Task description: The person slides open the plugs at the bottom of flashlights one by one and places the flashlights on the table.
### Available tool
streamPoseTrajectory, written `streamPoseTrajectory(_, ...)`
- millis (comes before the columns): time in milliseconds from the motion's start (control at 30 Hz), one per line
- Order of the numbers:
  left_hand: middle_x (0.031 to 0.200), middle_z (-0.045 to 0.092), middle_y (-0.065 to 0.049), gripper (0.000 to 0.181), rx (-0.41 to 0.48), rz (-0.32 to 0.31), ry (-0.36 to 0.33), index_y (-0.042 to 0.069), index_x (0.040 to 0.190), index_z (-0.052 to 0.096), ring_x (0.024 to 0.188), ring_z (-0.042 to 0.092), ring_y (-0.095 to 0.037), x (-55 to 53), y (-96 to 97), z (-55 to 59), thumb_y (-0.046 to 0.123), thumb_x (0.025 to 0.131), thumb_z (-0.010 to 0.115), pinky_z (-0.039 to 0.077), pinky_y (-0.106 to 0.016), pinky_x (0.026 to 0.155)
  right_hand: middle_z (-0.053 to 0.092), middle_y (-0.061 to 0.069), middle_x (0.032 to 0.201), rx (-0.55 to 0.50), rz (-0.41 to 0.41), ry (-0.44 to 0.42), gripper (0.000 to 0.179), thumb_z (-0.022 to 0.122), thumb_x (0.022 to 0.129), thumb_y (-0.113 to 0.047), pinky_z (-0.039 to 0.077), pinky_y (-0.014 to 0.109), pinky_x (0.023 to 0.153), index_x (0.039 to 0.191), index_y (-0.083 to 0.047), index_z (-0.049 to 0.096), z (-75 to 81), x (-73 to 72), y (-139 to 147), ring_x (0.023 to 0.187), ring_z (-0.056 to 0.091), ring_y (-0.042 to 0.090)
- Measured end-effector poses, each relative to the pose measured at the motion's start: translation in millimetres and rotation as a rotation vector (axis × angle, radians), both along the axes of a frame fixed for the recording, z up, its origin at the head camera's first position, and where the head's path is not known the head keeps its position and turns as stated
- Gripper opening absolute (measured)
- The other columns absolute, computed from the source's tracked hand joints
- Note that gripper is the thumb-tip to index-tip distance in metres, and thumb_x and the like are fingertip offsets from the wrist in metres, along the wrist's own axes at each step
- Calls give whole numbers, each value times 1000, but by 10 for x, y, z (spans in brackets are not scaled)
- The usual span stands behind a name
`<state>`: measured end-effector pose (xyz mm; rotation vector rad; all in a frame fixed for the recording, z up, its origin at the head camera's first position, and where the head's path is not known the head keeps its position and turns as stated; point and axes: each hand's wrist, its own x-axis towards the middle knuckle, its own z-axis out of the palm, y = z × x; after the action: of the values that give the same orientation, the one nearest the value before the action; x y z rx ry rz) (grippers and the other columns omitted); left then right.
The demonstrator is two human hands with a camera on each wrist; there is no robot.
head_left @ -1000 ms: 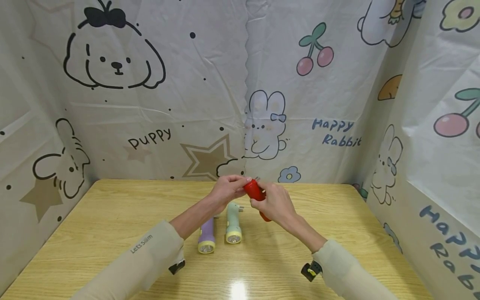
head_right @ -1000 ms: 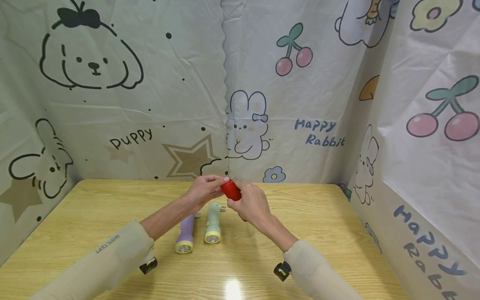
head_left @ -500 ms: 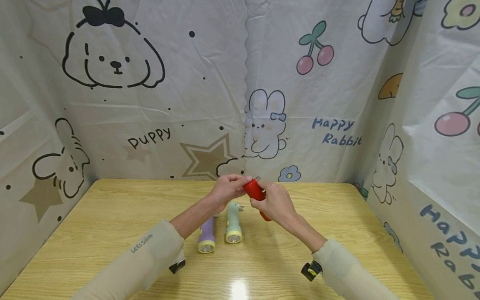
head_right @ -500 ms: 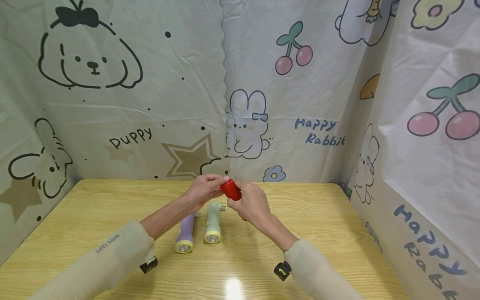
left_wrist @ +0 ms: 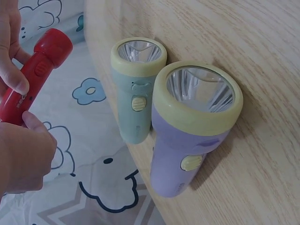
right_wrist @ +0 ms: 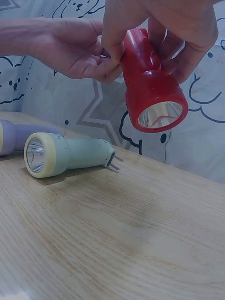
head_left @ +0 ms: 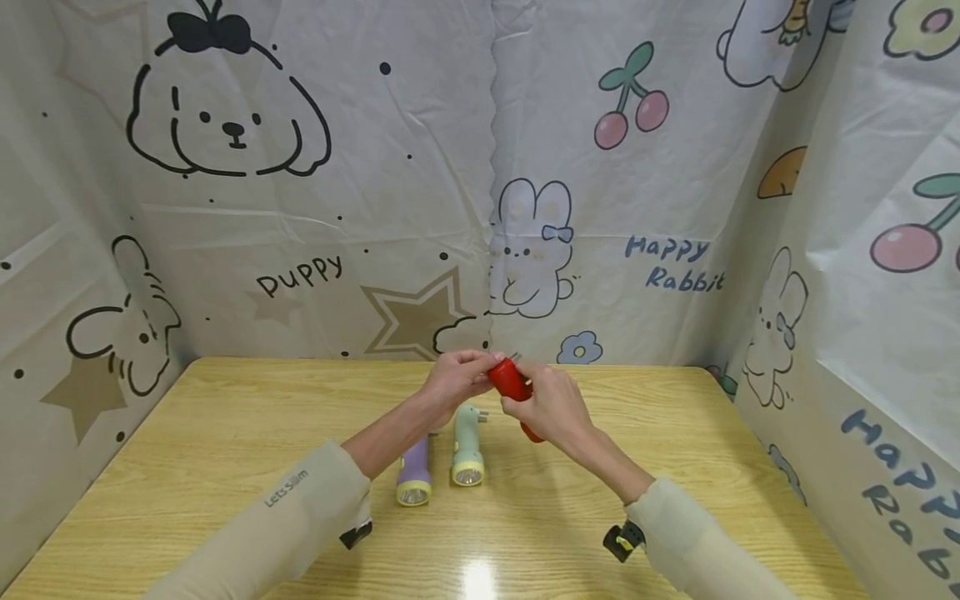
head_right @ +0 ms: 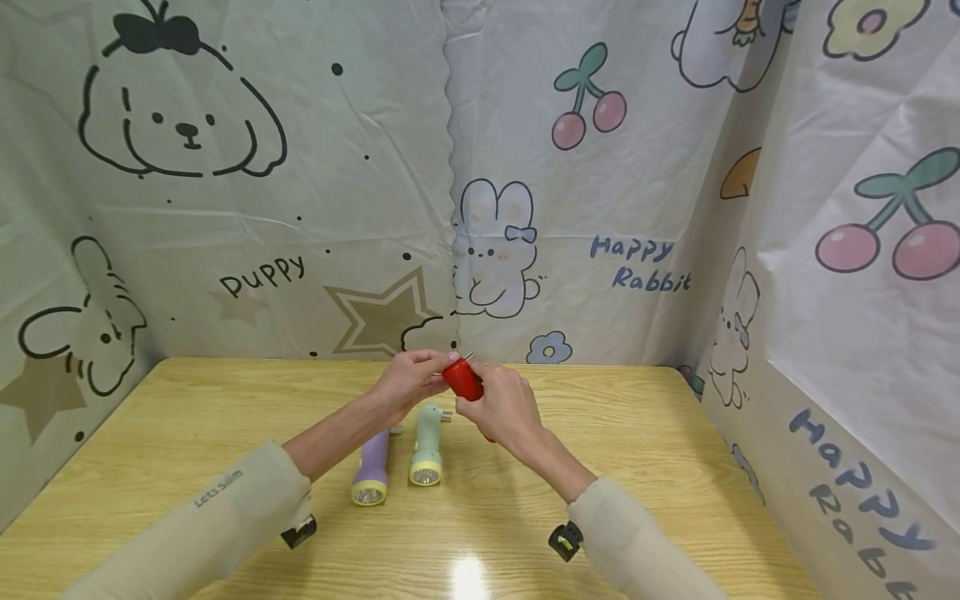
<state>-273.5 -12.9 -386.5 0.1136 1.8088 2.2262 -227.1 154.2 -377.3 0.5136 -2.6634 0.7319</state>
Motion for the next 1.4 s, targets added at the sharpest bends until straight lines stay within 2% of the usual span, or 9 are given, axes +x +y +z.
streamPoseTrajectory(133, 114, 66, -17, 30, -5, -15, 8, -9, 110, 67, 92, 68, -22, 12, -8, 0, 18, 97, 69, 50, -41, 95, 70, 5, 84, -4, 2, -1, 27, 79, 80, -14, 54, 30, 60, 104, -5, 71, -14, -11, 8, 67, 61, 17)
streamPoseTrajectory(433, 118, 66, -19, 29, -6, -44, 14, -10, 114, 66, 107, 67, -30, 28, -1, 3, 12, 95, 70, 48, -41, 98, 69, 5, 85, -33, -20, -46, 27, 78, 82, -16, 55, 30, 59, 106, -5, 72, -35, -21, 24, 66, 61, 16)
streamPoseTrajectory(733, 121, 65, -20, 26, -13, -85, 17, -11, 114, 66, 112, 64, -30, 24, 34, 1, 7, 94, 68, 47, -41, 100, 69, 4, 85, -84, -26, -98, 28, 77, 83, -15, 54, 28, 56, 109, -6, 72, -43, -22, 67, 62, 62, 12)
streamPoseTrajectory(967, 124, 62, -21, 27, -61, -90, 32, -10, 118, 65, 115, 62, -33, 46, 76, 15, 5, 95, 67, 49, -37, 97, 69, 3, 79, -108, -39, -147, 27, 76, 84, -15, 55, 28, 55, 108, -3, 71, -47, -22, 86, 59, 62, 11)
streamPoseTrajectory(1400, 125, 62, -19, 30, -169, -76, -10, -6, 122, 66, 114, 63, -30, 69, 148, 37, 9, 96, 69, 52, -34, 93, 67, 2, 73, -134, -71, -208, 21, 74, 85, -16, 56, 29, 55, 101, -1, 72, -109, -29, 133, 57, 61, 13)
